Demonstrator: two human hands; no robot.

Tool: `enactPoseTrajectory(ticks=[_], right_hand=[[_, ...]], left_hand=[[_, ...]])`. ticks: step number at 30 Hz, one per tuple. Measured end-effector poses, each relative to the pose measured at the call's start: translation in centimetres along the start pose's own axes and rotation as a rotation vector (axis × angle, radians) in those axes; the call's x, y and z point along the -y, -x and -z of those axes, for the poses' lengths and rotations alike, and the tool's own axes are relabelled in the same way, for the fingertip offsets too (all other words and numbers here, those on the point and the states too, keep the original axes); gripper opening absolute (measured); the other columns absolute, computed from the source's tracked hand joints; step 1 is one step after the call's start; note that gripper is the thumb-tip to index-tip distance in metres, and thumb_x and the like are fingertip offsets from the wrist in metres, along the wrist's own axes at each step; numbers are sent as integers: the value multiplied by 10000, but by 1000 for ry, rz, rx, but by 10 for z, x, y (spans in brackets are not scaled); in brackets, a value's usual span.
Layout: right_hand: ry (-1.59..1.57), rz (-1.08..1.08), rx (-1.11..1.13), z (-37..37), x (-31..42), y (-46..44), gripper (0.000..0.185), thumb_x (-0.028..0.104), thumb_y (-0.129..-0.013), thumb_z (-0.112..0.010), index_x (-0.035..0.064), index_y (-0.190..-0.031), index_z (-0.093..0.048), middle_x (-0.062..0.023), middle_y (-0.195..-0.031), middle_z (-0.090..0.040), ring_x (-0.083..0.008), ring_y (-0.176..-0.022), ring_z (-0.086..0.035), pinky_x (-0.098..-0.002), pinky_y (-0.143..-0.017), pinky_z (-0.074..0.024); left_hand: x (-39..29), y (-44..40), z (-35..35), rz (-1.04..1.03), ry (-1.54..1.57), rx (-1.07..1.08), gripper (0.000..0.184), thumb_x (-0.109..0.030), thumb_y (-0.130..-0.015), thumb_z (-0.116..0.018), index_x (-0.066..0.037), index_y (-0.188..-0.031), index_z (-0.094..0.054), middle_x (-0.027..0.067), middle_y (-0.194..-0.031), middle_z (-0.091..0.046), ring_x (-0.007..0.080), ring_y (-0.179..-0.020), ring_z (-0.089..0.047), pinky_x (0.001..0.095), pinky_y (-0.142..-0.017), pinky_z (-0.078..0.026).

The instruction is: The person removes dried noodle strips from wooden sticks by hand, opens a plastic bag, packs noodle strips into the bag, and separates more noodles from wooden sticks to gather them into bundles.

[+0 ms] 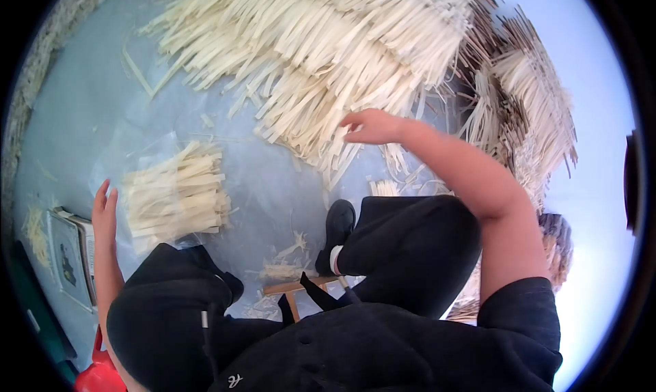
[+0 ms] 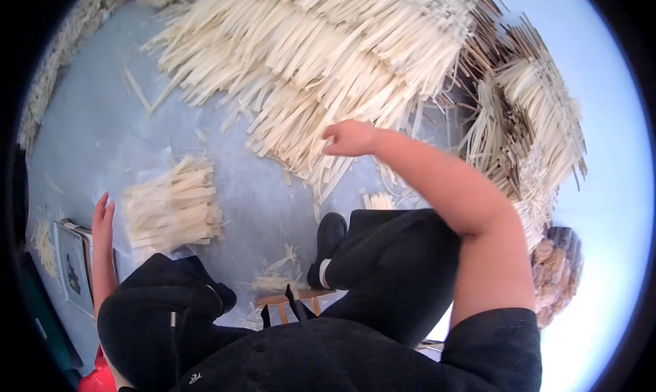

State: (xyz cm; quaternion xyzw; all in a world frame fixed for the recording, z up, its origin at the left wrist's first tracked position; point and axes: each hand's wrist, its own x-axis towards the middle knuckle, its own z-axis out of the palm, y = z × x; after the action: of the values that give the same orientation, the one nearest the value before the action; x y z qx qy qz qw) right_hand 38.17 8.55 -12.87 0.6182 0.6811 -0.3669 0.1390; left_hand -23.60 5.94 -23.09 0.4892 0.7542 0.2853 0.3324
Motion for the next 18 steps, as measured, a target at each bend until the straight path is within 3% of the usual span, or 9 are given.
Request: enactPoseTrajectory(ticks=[2, 3, 5, 7, 8, 10, 11, 15, 18], right_hand=[[-88, -24, -40, 21, -26, 58, 514, 403, -845, -635, 73, -1238, -612, -154, -1143, -666, -270, -1055, -634, -347, -908, -492], [-147, -19, -69, 22, -38, 84, 514, 406, -861, -631, 80, -1257, -605, -143, -1161, -662, -250, -1065, -630, -352, -913, -490], [-333, -132, -87, 9, -42, 143, 520, 447, -891, -619, 93, -1272, -607, -109, -1192, -656, -214, -1088, -615, -369, -920, -487], [-670, -176, -81, -31, -59, 189, 535, 435, -910, -620, 97, -1323, -570, -88, -1210, -636, -188, -1084, -598, -321, -992, -435], [-859, -14, -54, -57, -74, 205, 471, 380, -957, -576, 85, -1324, -563, -75, -1224, -624, -183, -1095, -589, -320, -998, -437], [-1876, -236, -9, -130, -107, 220, 388, 252, -987, -536, 58, -1323, -550, -61, -1241, -612, -185, -1121, -576, -330, -1008, -434], [-1940, -225, -80, -152, -122, 227, 382, 246, -987, -533, 59, -1320, -553, -62, -1243, -612, -185, -1123, -577, -329, -1007, -434], [-1460, 1, -373, -148, -71, 284, 358, 222, -988, -523, 62, -1306, -566, -63, -1253, -611, -184, -1130, -578, -323, -1001, -434], [-1386, 63, -481, -138, -58, 301, 342, 204, -988, -515, 65, -1295, -576, -65, -1259, -610, -184, -1135, -579, -319, -997, -434]], left_hand=[[-50, 5, 13, -126, 10, 249, 486, -309, -952, -580, -68, -1369, -517, 102, -1383, -518, 192, -1265, -469, 326, -1063, -343], [-75, 11, 19, -148, -1, 227, 486, -309, -952, -580, -68, -1369, -517, 102, -1383, -518, 192, -1265, -469, 326, -1063, -343], [-123, 27, 33, -272, 6, 394, 455, -312, -950, -582, -65, -1331, -556, 72, -1289, -590, 175, -1203, -518, 317, -1044, -364], [-178, 60, 48, -324, -44, 385, 440, -311, -953, -578, -70, -1321, -566, 56, -1249, -608, 160, -1161, -533, 307, -1024, -376], [-203, 80, 55, -362, -75, 397, 427, -311, -955, -574, -74, -1310, -577, 40, -1208, -626, 146, -1120, -549, 297, -1005, -388], [-241, 114, 67, -408, -105, 413, 417, -313, -959, -567, -78, -1303, -583, 31, -1186, -628, 132, -1093, -548, 287, -984, -395], [-258, 131, 68, -444, -120, 446, 407, -315, -963, -560, -83, -1296, -590, 23, -1163, -629, 118, -1066, -548, 278, -962, -401], [-311, 196, 44, -461, -46, 496, 374, -284, -958, -575, -88, -1275, -608, -6, -1099, -630, 88, -999, -537, 257, -911, -414], [-331, 226, 5, -562, 22, 628, 334, -237, -943, -601, -95, -1243, -631, -20, -1039, -632, 75, -957, -534, 246, -885, -423]])
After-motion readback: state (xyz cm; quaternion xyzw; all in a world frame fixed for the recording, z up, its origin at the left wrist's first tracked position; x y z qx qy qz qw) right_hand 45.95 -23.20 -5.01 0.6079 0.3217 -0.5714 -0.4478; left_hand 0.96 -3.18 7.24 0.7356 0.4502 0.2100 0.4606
